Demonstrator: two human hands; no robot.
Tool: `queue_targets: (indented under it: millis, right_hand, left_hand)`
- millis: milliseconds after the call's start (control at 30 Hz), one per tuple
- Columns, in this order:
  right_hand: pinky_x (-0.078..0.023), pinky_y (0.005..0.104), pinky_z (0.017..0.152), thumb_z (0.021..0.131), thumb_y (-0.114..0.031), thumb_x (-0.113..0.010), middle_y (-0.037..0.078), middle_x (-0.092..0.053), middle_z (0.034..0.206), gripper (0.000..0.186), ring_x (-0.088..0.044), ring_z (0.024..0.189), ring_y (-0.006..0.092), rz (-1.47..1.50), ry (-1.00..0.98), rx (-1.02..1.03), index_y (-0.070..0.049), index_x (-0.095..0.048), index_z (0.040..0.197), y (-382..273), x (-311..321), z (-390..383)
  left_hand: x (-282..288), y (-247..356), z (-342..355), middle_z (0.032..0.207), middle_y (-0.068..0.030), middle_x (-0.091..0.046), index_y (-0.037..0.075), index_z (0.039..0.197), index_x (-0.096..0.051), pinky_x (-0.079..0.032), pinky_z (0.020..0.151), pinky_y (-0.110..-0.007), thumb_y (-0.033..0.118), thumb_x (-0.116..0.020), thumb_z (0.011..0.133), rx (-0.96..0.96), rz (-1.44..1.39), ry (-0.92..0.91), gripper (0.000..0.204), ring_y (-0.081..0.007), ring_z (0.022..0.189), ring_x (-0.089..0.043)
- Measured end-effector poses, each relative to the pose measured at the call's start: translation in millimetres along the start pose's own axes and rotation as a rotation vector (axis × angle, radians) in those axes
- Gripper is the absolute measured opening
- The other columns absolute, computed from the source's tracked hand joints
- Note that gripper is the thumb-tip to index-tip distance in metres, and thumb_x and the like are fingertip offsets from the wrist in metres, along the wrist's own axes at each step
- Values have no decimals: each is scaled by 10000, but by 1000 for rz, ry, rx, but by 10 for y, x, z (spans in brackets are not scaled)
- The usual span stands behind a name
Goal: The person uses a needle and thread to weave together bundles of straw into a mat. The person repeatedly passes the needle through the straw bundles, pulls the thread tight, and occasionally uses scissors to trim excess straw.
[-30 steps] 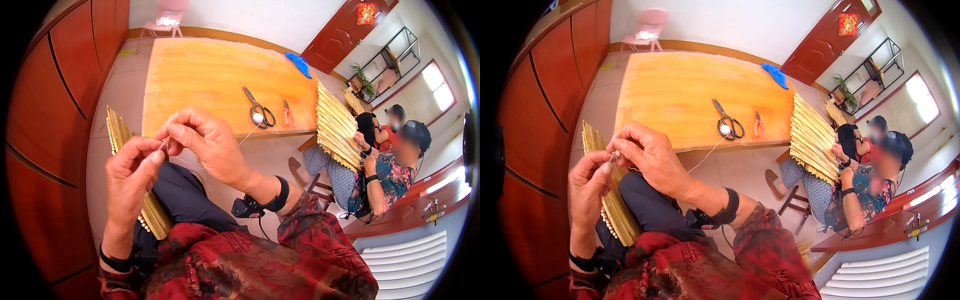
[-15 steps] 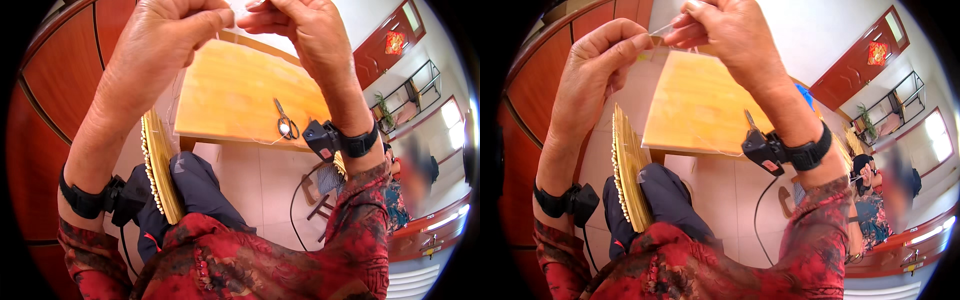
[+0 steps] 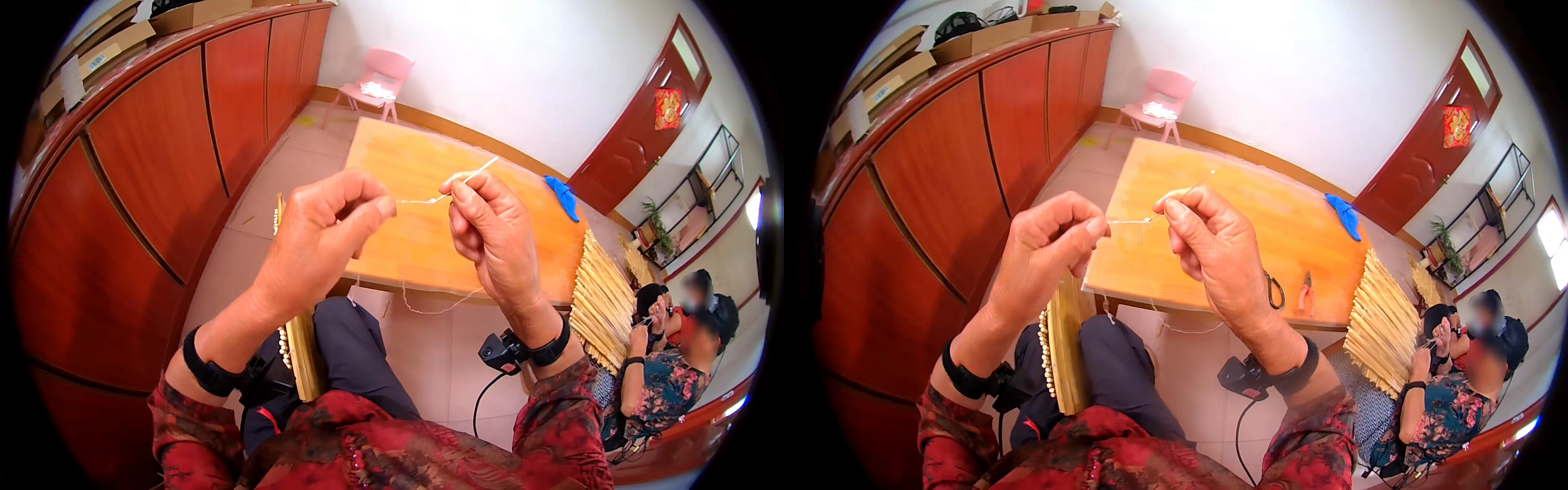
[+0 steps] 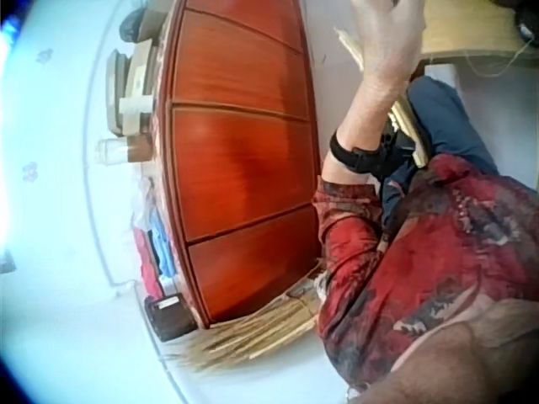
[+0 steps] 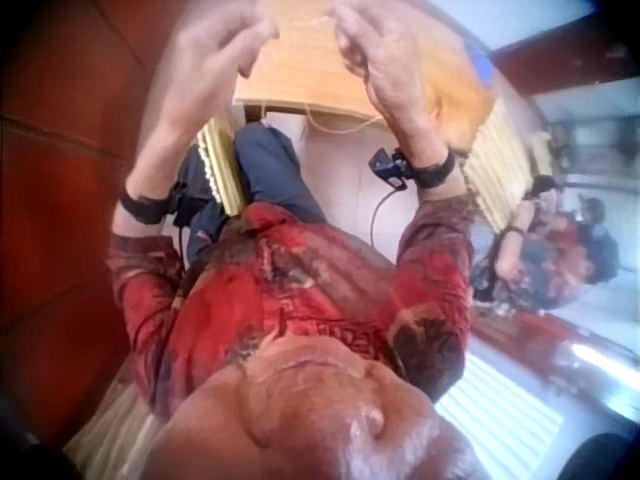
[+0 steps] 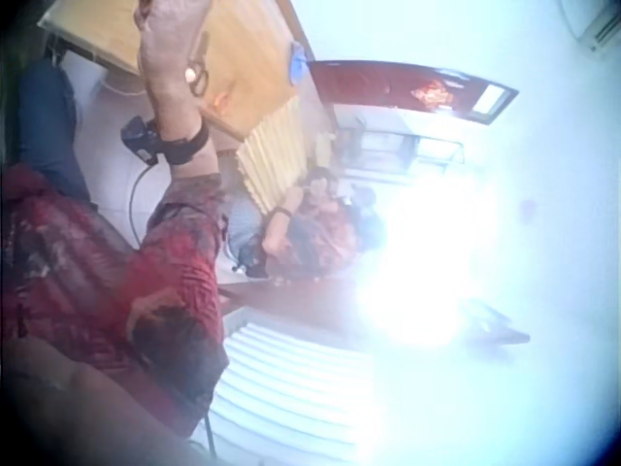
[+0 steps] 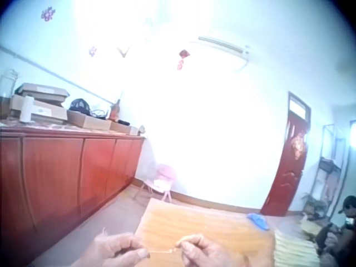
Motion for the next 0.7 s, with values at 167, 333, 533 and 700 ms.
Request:
queue_targets:
  millis: [167,333,533,700]
  right_hand:
    - [-372,190,518,916,-180,-509,0,-533,683,167,-399,481,50,-17,64,427,-26,-575,923,305,-187,47]
    - [-299,157,433,914,-185,-517,-19,-514,650,167,-383,486,19,240,15,10,-37,-582,955,356,-430,-38]
    - [-233,147,411,894,-161,-552,-68,-421,621,196,-319,481,-5,225,-92,9,-43,-566,1050,415,-547,-2]
    - [-231,150,415,878,-140,-570,-69,-420,651,270,-322,502,-8,276,-218,-114,-35,-541,1125,445,-616,-15]
  left_hand:
    - [-39,-23,-192,693,12,-510,-16,824,-565,-395,526,-192,77,-539,869,-63,20,-21,106,-39,593,-475]
    - [99,23,-356,672,19,-502,-6,825,-557,-385,502,-193,92,-537,877,59,-8,53,112,-37,570,-466]
    - [337,-64,-518,609,9,-473,8,816,-540,-361,472,-191,95,-498,891,175,-241,142,122,-43,510,-418]
    - [433,-245,-561,582,19,-473,2,833,-558,-349,462,-186,137,-494,902,51,-320,269,165,-45,491,-445]
Point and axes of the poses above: each hand's wrist, its own z-axis towards the middle knuckle, its own x-axis out of the back of the hand, y = z × x, the point moved 3 cm from there along z, towards the middle knuckle
